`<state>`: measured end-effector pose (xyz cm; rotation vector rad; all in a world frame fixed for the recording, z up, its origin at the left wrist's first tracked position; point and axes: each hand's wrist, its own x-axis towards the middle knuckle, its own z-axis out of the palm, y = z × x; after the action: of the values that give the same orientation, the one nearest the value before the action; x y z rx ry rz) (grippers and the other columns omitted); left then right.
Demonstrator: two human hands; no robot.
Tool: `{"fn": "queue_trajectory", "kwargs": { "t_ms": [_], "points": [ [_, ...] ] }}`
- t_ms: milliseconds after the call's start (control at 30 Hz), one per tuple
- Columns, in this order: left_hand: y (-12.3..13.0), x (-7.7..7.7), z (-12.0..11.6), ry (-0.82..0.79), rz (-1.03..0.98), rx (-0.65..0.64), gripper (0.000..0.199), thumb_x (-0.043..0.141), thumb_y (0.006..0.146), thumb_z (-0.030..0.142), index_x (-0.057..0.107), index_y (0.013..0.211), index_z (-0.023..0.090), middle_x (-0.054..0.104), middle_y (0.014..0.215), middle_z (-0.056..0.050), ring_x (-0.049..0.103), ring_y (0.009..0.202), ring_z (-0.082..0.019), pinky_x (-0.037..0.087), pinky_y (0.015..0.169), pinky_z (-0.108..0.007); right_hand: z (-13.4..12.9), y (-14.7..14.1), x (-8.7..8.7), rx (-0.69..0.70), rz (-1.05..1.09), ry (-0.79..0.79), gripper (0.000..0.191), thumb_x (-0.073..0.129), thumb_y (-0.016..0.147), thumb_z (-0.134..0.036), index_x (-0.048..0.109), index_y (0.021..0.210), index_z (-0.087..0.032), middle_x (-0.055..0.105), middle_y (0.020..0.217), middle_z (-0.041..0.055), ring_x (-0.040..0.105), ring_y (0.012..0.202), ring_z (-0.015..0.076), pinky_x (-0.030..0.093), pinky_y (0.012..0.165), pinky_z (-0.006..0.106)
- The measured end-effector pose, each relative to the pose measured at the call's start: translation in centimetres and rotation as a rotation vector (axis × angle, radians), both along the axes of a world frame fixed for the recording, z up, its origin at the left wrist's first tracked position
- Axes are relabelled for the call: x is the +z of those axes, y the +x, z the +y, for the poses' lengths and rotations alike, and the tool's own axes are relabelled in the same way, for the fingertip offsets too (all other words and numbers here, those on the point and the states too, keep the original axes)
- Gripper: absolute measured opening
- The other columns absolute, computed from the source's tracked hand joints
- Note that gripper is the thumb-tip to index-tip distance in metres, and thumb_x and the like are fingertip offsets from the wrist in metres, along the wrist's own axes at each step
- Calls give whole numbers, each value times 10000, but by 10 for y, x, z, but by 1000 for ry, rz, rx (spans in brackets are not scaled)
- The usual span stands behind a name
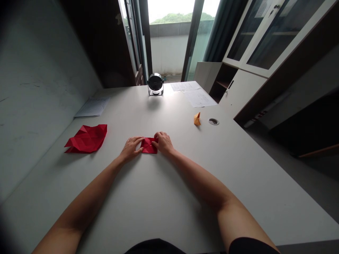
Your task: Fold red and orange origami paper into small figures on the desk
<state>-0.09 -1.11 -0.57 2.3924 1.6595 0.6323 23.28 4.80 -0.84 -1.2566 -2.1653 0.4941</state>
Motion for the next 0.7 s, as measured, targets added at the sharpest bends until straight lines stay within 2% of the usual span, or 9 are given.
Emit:
{"fn": "queue_trajectory", "kwargs": {
  "t_ms": [100, 200, 267, 400, 467, 567, 700],
  "points": [
    [0, 2, -2, 9, -7, -5, 434, 618, 885, 313, 594, 1318, 299, 566, 1396, -53, 482, 1286, -271, 296, 1164, -505, 0, 1, 4, 20, 89, -79, 110, 661, 846, -263, 639, 950, -234, 687, 874, 21, 588, 873, 201, 446, 791, 317],
    [1, 3, -3, 20, 5, 11, 370, 595, 909, 325, 619, 1276, 294, 568, 1388, -57, 487, 1277, -268, 308, 1159, -504, -1, 1, 5, 40, 156, -167, 198, 645, 870, -303, 640, 1062, -257, 714, 862, -11, 605, 757, 164, 447, 726, 288],
    [1, 2, -3, 26, 4, 23, 325, 572, 927, 326, 633, 1243, 286, 574, 1373, -62, 494, 1270, -264, 324, 1151, -501, -1, 0, 6, 24, 128, -153, 210, 652, 870, -316, 658, 1073, -259, 726, 850, -8, 612, 765, 171, 445, 735, 294],
    [1, 0, -2, 33, -8, 35, 279, 584, 918, 307, 644, 1189, 274, 547, 1402, -70, 500, 1273, -268, 348, 1140, -496, -3, 0, 9, 19, -35, -45, 96, 676, 847, -311, 712, 825, -225, 722, 801, 35, 608, 815, 199, 427, 772, 315],
    [0, 0, -2, 42, -22, 45, 348, 608, 900, 299, 609, 1246, 272, 502, 1453, -79, 479, 1309, -277, 348, 1144, -494, -5, 1, 11, 49, -48, -41, 103, 671, 840, -292, 711, 780, -218, 715, 791, 34, 599, 767, 181, 423, 739, 299],
    [0, -1, -2, 55, -62, 53, 569, 627, 879, 282, 467, 1425, 264, 471, 1486, -100, 448, 1357, -286, 344, 1152, -487, -7, 0, 14, 74, 41, -91, 88, 645, 831, -270, 706, 794, -218, 704, 779, 6, 577, 694, 149, 415, 669, 268],
    [-3, 1, -2, 32, -142, 59, 732, 626, 862, 237, 325, 1528, 265, 570, 1385, -96, 544, 1251, -273, 403, 1105, -460, -10, -3, 14, 112, 218, -176, 120, 625, 826, -308, 695, 809, -211, 690, 754, -10, 566, 666, 140, 436, 643, 259]
  ]
}}
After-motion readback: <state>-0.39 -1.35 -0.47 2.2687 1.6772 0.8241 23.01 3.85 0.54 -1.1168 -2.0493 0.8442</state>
